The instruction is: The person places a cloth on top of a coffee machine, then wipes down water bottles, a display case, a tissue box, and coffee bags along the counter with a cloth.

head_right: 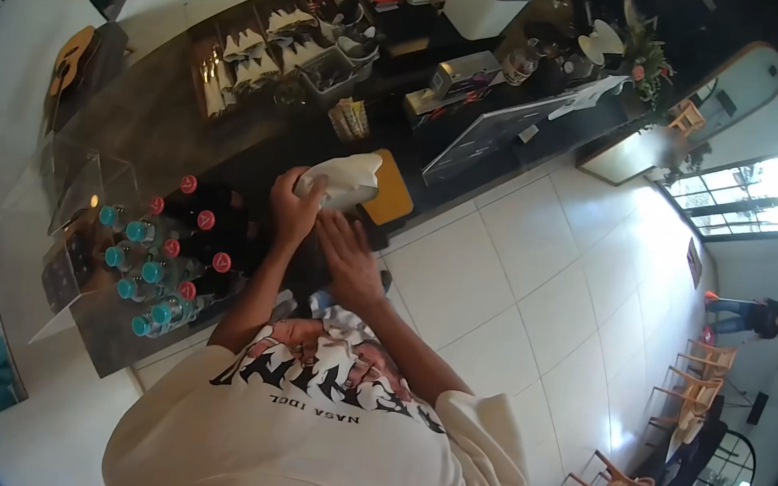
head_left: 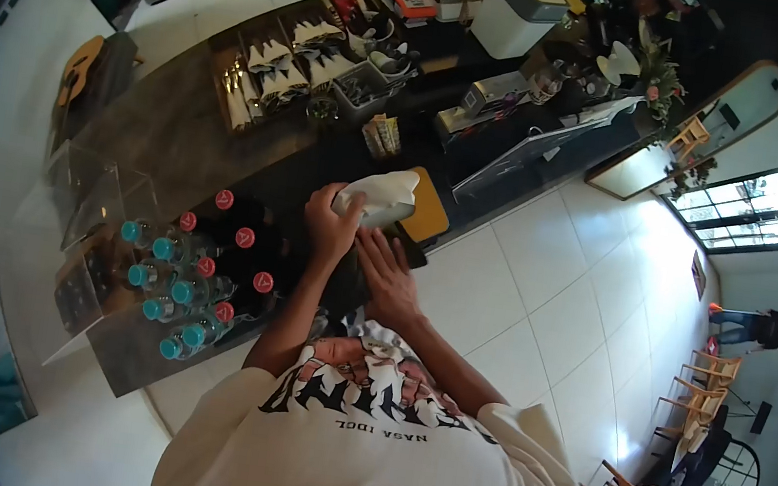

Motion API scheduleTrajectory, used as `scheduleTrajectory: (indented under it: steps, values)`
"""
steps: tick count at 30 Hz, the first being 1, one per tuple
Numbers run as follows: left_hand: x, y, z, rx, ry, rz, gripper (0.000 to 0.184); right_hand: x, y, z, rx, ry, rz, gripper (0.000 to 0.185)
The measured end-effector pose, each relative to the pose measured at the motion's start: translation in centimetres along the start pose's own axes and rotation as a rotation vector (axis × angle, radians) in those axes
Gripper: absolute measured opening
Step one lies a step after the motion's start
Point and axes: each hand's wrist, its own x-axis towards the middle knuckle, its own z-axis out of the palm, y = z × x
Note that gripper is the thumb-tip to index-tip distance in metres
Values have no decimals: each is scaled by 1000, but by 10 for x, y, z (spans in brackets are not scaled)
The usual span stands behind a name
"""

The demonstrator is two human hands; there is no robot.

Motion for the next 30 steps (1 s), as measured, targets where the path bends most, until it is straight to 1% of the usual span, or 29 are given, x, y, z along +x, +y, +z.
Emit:
scheduleTrajectory:
  steps: [1, 2, 3, 4, 5, 6, 8, 9, 11, 12, 14, 15, 16, 18, 19, 20, 22, 24, 26, 27, 28, 30]
  values:
    - [0, 15, -8, 90, -71, 87, 35, -3, 2, -10, -70, -1, 81, 89]
    - [-3, 23, -14, 184, -144, 175, 41, -7, 5, -15, -75, 0, 92, 89]
    - [-7, 23, -16, 179, -153, 180, 41, -11, 8, -18, -61, 111, 203, 88]
    - [-10, 23, -16, 330, -143, 243, 48, -12, 12, -22, -50, 226, 309, 87]
    - [-6, 24, -14, 466, -130, 313, 56, -13, 17, -23, -153, 240, 344, 88]
    - [-4, 25, -12, 452, -135, 320, 56, -15, 18, -21, -166, 247, 352, 88]
    - [-1, 29, -11, 652, -294, 167, 59, -14, 9, -21, -109, 175, 357, 92]
    - [0, 28, -8, 640, -305, 171, 59, -13, 3, -21, -118, 177, 370, 92]
    - [4, 25, -3, 735, -292, 189, 53, -10, -9, -17, -69, 68, 280, 94]
    - [5, 24, -1, 716, -308, 198, 53, -8, -13, -15, -82, 73, 300, 94]
    - [7, 21, 0, 736, -349, 123, 55, -6, -17, -15, -20, 58, 339, 96]
    - [4, 20, 1, 750, -290, 176, 47, -6, -17, -14, 22, 88, 333, 96]
    - [5, 23, 3, 737, -289, 186, 47, -5, -12, -20, 9, 97, 336, 96]
    - [4, 26, -1, 751, -311, 161, 50, -7, -6, -27, -124, -29, 291, 94]
    - [1, 23, -4, 756, -313, 170, 50, -9, 2, -28, -102, 68, 313, 94]
    - [1, 22, -3, 740, -294, 191, 51, -5, 9, -24, -105, 78, 307, 94]
    - [3, 23, -1, 723, -277, 216, 53, 1, 16, -15, -113, 256, 450, 91]
    - [4, 26, -3, 711, -341, 143, 62, 2, -5, -4, -114, 253, 443, 93]
    - [2, 20, -5, 667, -306, 195, 64, -7, -23, 4, 111, 167, 292, 98]
    - [2, 17, -4, 617, -267, 235, 66, -16, -13, 13, 136, 146, 224, 103]
    - [3, 20, -3, 621, -264, 241, 66, -20, -6, 5, 139, 153, 220, 103]
    - [0, 24, -4, 646, -277, 220, 70, -26, 8, -10, 16, 62, 248, 100]
